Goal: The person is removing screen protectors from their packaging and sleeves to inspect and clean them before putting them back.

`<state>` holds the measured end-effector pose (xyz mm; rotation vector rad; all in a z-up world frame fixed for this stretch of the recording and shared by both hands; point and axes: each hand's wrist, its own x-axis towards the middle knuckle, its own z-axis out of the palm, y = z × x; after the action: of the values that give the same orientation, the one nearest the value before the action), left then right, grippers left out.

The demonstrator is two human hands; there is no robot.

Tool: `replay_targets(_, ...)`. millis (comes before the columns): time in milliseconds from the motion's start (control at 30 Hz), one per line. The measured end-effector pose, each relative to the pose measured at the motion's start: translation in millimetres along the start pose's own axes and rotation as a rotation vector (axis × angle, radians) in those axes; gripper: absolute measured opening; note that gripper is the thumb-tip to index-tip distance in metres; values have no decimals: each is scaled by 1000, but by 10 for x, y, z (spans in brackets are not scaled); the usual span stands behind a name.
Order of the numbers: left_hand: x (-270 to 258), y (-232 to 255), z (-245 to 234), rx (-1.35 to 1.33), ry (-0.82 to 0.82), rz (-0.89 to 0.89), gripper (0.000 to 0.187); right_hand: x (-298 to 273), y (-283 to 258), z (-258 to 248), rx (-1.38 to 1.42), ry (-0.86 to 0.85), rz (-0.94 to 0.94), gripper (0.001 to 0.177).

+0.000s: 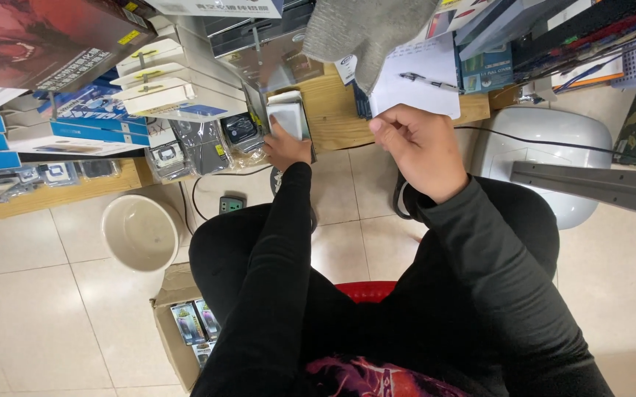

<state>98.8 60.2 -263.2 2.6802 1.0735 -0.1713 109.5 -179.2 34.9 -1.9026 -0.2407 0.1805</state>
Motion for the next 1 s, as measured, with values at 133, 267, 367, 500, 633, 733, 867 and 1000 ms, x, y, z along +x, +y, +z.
replay_targets(133,-2,-18,30,34,97,32,104,-11,76,20,-14,6,0,19)
replay_targets(267,11,-71,-37,9,57,-29,105,-31,52,42,-53,-8,48,17)
replay_targets(367,-28,9,-239,-80,29,-63,105,-13,79,71,-81,-8,80,18)
replay_targets(500,-162,17,-113,-386,-51,-97,102,3,144,91,-165,-20,104,19)
replay_targets(633,-845,401,-784,-700,-238,-157,102,15,402,221,-314,-45,255,31)
replay_targets(733,-1253,619,-1429,-1029,-379,-96,94,-59,558,384,-319,-110,338,44)
replay_targets(867,-1704,669,-2251,-1203,-374,132,91,-306,319,623,-168,-119,313,56)
replay_targets(1000,-1911,282,-2434,-1053,-151,413,96,-720,-149,680,96,-96,178,50)
